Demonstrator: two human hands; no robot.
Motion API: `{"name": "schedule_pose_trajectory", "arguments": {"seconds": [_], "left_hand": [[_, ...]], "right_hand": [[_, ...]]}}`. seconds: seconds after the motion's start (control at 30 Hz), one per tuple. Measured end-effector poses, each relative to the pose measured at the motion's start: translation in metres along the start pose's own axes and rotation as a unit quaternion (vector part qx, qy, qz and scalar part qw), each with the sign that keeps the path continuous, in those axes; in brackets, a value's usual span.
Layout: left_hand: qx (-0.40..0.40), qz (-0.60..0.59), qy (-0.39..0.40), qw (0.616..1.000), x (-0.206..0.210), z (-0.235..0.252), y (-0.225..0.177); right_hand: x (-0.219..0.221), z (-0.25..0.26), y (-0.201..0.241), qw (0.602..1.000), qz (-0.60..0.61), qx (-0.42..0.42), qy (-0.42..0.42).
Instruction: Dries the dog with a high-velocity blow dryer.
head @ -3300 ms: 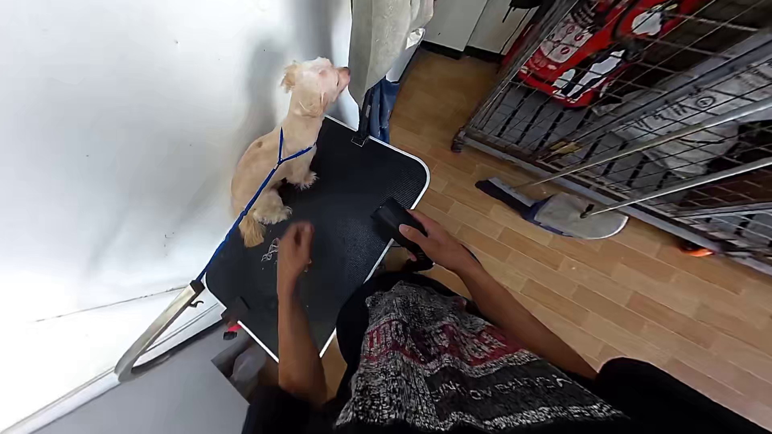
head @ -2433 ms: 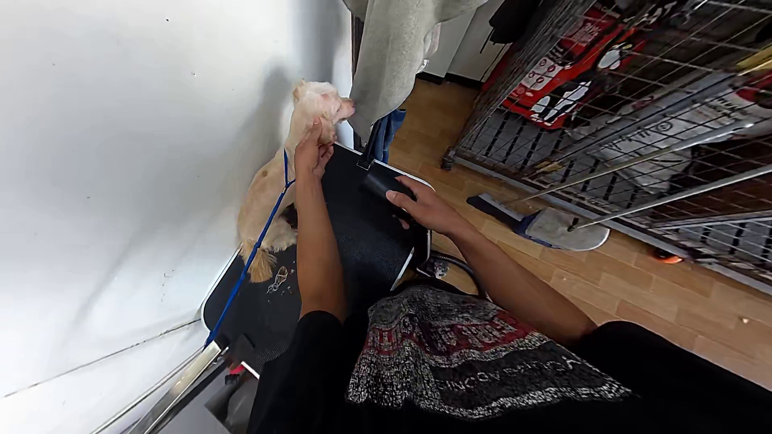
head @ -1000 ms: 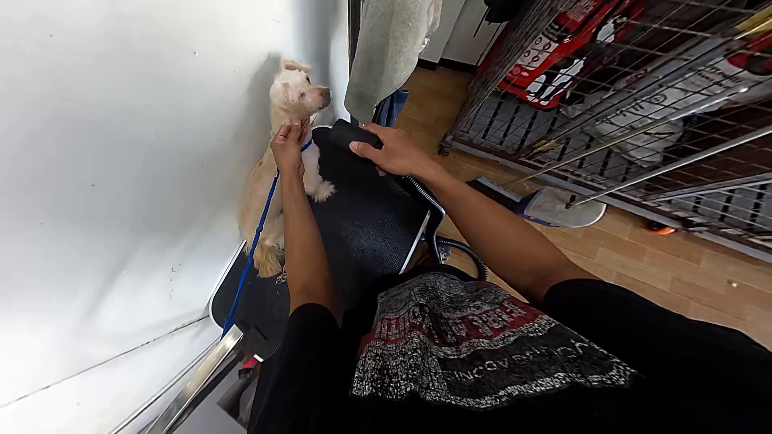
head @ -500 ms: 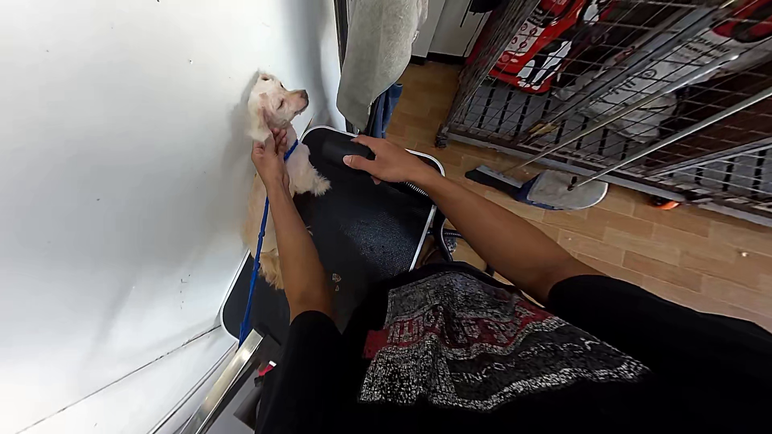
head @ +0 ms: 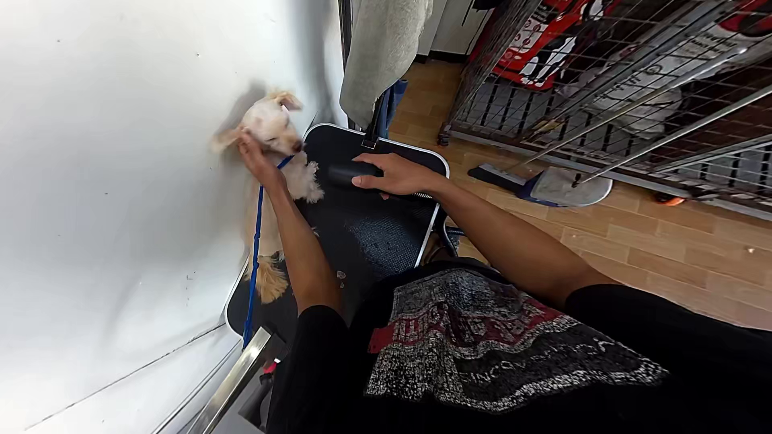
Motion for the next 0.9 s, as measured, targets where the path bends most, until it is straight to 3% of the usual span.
{"name": "schedule_pose_trajectory", "arguments": {"seconds": [0.17,0.33,0.5,0.6,0.7,0.8,0.9], "left_hand": [[0.176,0.181,0.123,0.96,0.058,-0.004,0.017],[0.251,0.333,0.07,0.906,0.081,-0.026,0.039],[0.285,0.469,0.307,0.778,0.065,-0.037,0.037],[0.31,0.453,0.38,0.744,0.065,-0.062,0.05],[0.347,0.433,0.299,0.776,0.045,-0.091,0.023],[0.288,0.424,0.212,0.832,-0.035,-0.122,-0.001],[0.204,0.43,0.171,0.863,-0.11,-0.167,0.02]], "right_hand": [[0.013,0.001,-0.007,0.997,0.048,0.041,-0.053],[-0.004,-0.012,-0.029,0.982,0.093,0.097,-0.13],[-0.019,-0.041,-0.041,0.985,0.075,0.108,-0.111],[-0.016,-0.042,-0.043,0.987,0.076,0.105,-0.091],[-0.002,-0.043,-0.044,0.991,0.025,0.135,-0.004],[0.026,-0.06,-0.057,0.981,-0.008,0.161,0.112],[0.043,-0.083,-0.07,0.969,0.005,0.178,0.173]]}}
Point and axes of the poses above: each hand's wrist, its own z-axis towards the middle knuckle, its own x-axis out of the palm, y = z × x, the point moved 3 cm from there along z, towards the middle knuckle, and after that the axes turned 13 degrees about z, right-handed, at the moved point
